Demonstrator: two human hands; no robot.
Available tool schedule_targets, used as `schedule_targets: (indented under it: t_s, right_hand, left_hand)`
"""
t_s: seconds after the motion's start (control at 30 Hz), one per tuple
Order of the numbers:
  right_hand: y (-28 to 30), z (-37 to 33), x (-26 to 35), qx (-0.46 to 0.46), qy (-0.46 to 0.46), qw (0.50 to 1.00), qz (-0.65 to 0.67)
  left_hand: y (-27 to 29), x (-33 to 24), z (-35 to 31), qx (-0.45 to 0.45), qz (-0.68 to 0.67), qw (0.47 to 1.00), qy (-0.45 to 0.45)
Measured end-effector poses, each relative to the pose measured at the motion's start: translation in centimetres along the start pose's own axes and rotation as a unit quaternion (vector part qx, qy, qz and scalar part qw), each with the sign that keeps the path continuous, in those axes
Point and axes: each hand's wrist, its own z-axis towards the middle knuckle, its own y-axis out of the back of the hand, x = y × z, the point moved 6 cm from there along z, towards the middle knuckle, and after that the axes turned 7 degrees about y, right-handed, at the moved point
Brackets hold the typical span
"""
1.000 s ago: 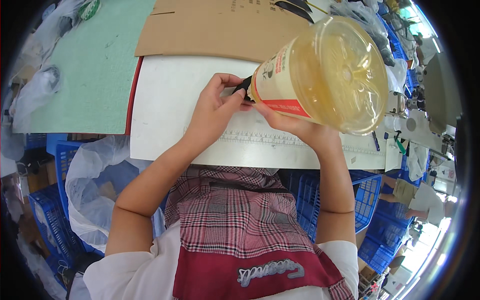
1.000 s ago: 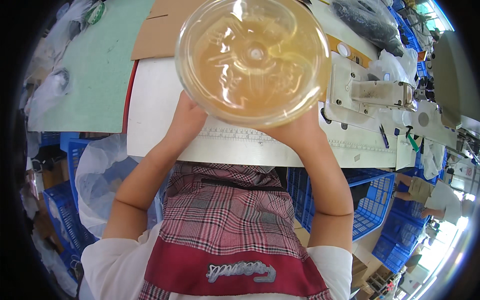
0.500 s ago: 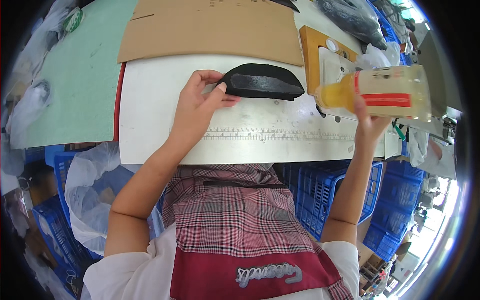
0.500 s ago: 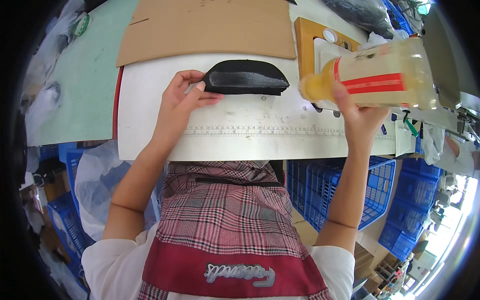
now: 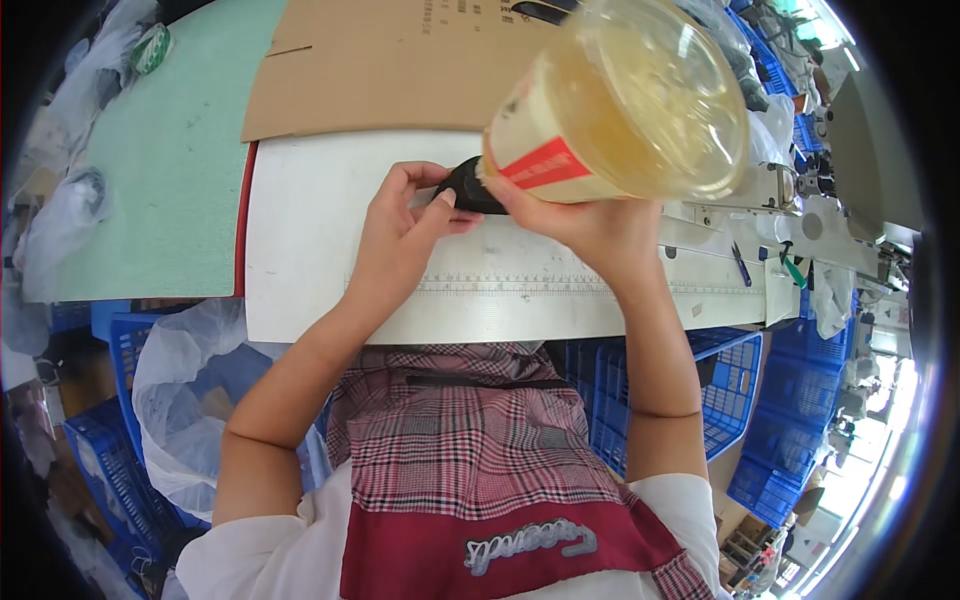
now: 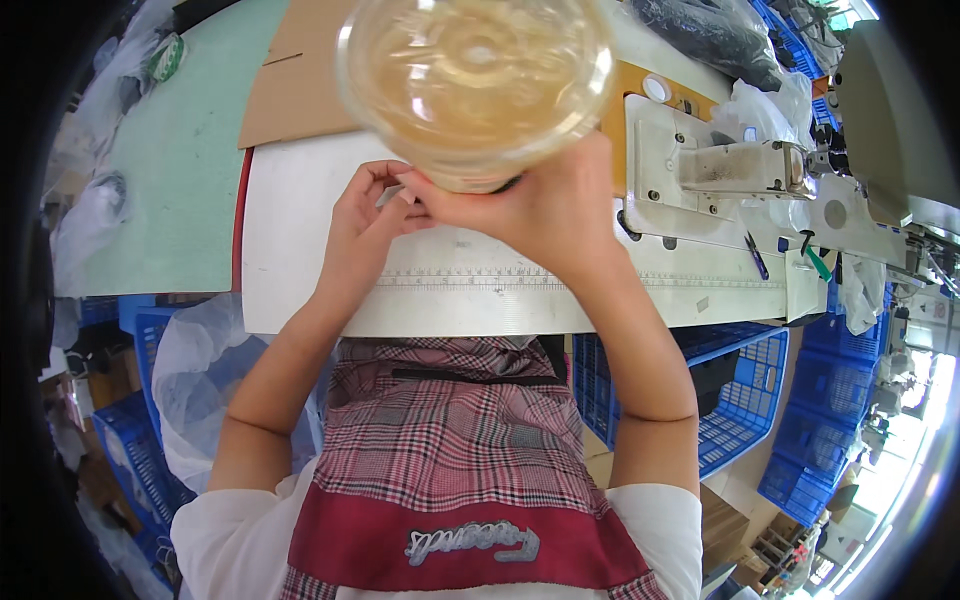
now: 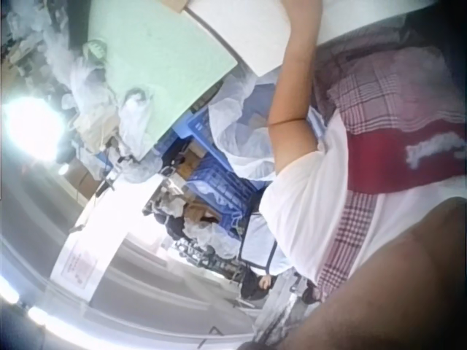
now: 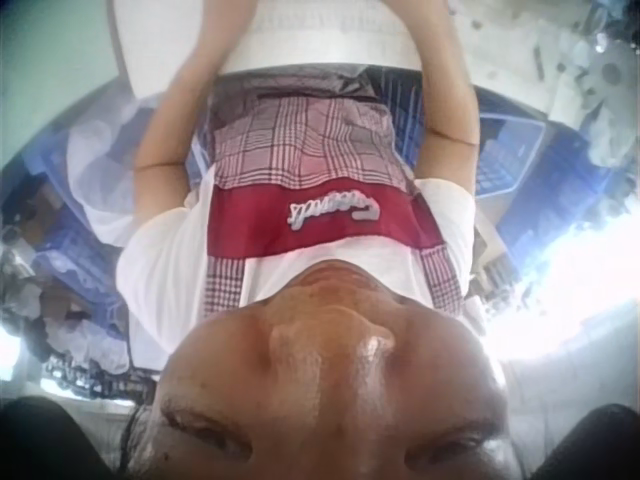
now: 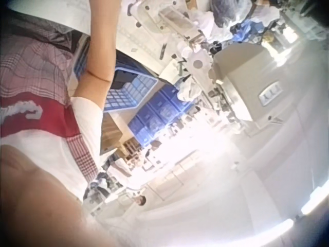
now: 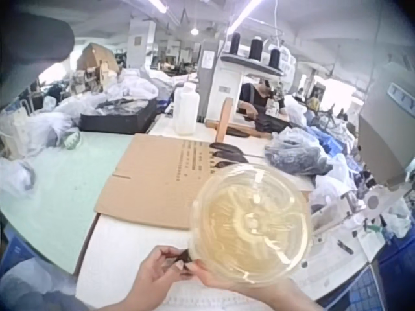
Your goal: The person applies a yellow liquid from a plastic bottle onto black curved fabric pieces on a workbench. They handle the pieces one at a time, applying the liquid along the edges and then placing each treated piece onto a cardboard sheet. The process is repeated for multiple pieces throughout the clip.
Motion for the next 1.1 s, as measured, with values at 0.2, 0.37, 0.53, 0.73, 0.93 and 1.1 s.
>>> schedule_targets:
  t_s: [0.2,0.37,0.53,0.73,0.93,1.1]
  right_hand:
    - [4.5,-2.8,-1.8,0.047,-0.001,0.991,-0.129]
    - [8.9,-5.9,-4.2,-0.012,-0.149,0.98,-0.129]
    - [13.1,-10.1,-6.8,-0.186,-0.223,0.957,-0.021]
    - [10.6,-13.8,-8.1,-0.306,-0.299,0.831,0.356]
    - [7.9,-17.0,-9.2,-0.344,-0.367,0.793,0.344]
    - [7.6,-17.4,-9.4,-0.301,-0.331,0.805,0.389]
  left_hand:
    - [0.2,0.2,0.0,-0.009,0.029,1.0,0.009]
    - [0.0,-0.1,-0.1,-0.016,0.047,0.998,0.024]
    - [0.0,-0.4,-0.2,-0.014,0.075,0.996,0.052]
    - [0.3,-2.9,-2.0,-0.065,0.293,0.951,-0.073]
    - [-2.6,-4.4,-3.8,-0.146,0.583,0.757,-0.257]
    - [-3.6,-4.4,-4.0,-0.177,0.63,0.706,-0.271]
